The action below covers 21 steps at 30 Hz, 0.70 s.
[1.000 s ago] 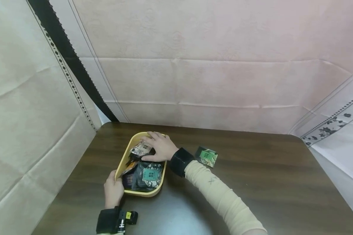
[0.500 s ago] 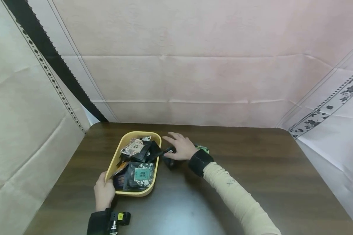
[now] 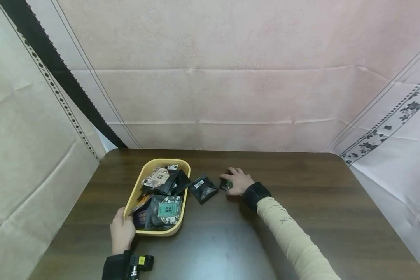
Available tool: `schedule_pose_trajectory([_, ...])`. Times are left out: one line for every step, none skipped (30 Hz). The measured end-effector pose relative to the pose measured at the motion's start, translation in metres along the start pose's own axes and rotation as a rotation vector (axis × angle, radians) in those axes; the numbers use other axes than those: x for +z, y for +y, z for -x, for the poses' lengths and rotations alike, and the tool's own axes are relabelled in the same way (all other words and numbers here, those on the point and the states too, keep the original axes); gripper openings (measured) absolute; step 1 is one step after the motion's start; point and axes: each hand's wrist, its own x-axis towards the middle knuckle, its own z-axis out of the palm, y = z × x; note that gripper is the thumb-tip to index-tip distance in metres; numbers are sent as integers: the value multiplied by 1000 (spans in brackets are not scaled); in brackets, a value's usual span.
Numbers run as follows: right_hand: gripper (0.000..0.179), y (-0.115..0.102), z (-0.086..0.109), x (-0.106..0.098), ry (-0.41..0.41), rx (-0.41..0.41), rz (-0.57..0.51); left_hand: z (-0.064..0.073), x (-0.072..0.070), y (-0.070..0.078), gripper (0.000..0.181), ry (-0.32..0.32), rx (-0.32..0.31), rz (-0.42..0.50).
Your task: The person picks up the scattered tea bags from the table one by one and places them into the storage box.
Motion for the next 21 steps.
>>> schedule_pose_trajectory([69, 2, 1, 1, -5, 9, 12, 0, 0, 0, 37, -2, -4, 3])
schedule_pose_trajectory([70, 3, 1, 2, -7, 17, 22, 0, 0, 1, 37, -8, -9, 7])
schedule_pose_trajectory([70, 3, 1, 2, -2, 22, 30, 0, 0, 1, 37, -11, -16, 10])
schedule_pose_trajectory([70, 4, 1, 1, -2, 25, 38, -1, 0, 1, 37, -13, -23, 12])
schedule_pose_trajectory([69, 3, 1, 1, 0, 27, 44, -1, 0, 2, 38, -17, -30, 14])
schedule_pose_trajectory([68, 3, 1, 0, 1, 29, 49, -1, 0, 2, 38, -20, -35, 14])
schedule_pose_trajectory([67, 3, 1, 0, -1, 30, 48, -1, -1, 1, 38, -20, -34, 11])
schedule_pose_trajectory([66, 2, 0, 0, -6, 30, 49, -1, -1, 1, 38, -24, -34, 7])
schedule_pose_trajectory([65, 1, 0, 0, -11, 27, 51, -1, -2, 1, 38, -19, -34, 3])
schedule_pose_trajectory([64, 0, 0, -1, -23, 27, 53, -1, -3, 0, 38, -18, -30, -4])
schedule_pose_trajectory([63, -2, -1, -1, -32, 29, 53, -1, -4, 0, 37, -16, -23, -9])
schedule_pose_trajectory([62, -3, -1, -2, -40, 30, 48, -1, -4, -1, 37, -13, -15, -18])
schedule_pose_trajectory([60, -5, -2, -3, -45, 28, 41, -1, -5, -1, 37, -9, -7, -23])
schedule_pose_trajectory([58, -7, -2, -4, -45, 25, 40, -2, -6, -2, 37, 0, -3, -25])
schedule_pose_trajectory([55, -9, -3, -5, -42, 24, 34, -2, -6, -2, 37, 7, 1, -28])
schedule_pose_trajectory([51, -10, -3, -5, -39, 24, 29, -2, -6, -2, 36, 11, 2, -30])
schedule_pose_trajectory([47, -11, -2, -6, -33, 21, 26, -2, -5, -2, 37, 12, 0, -26])
schedule_pose_trajectory([42, -12, -2, -6, -29, 19, 25, -2, -4, -2, 37, 13, 0, -24])
schedule_pose_trajectory([38, -12, -1, -6, -21, 17, 25, -2, -3, -2, 37, 12, -2, -20])
schedule_pose_trajectory([34, -12, 0, -6, -13, 18, 22, -2, -2, -1, 37, 10, -2, -20])
schedule_pose_trajectory([31, -12, 1, -5, -8, 20, 17, -1, -1, 0, 37, 6, -3, -16])
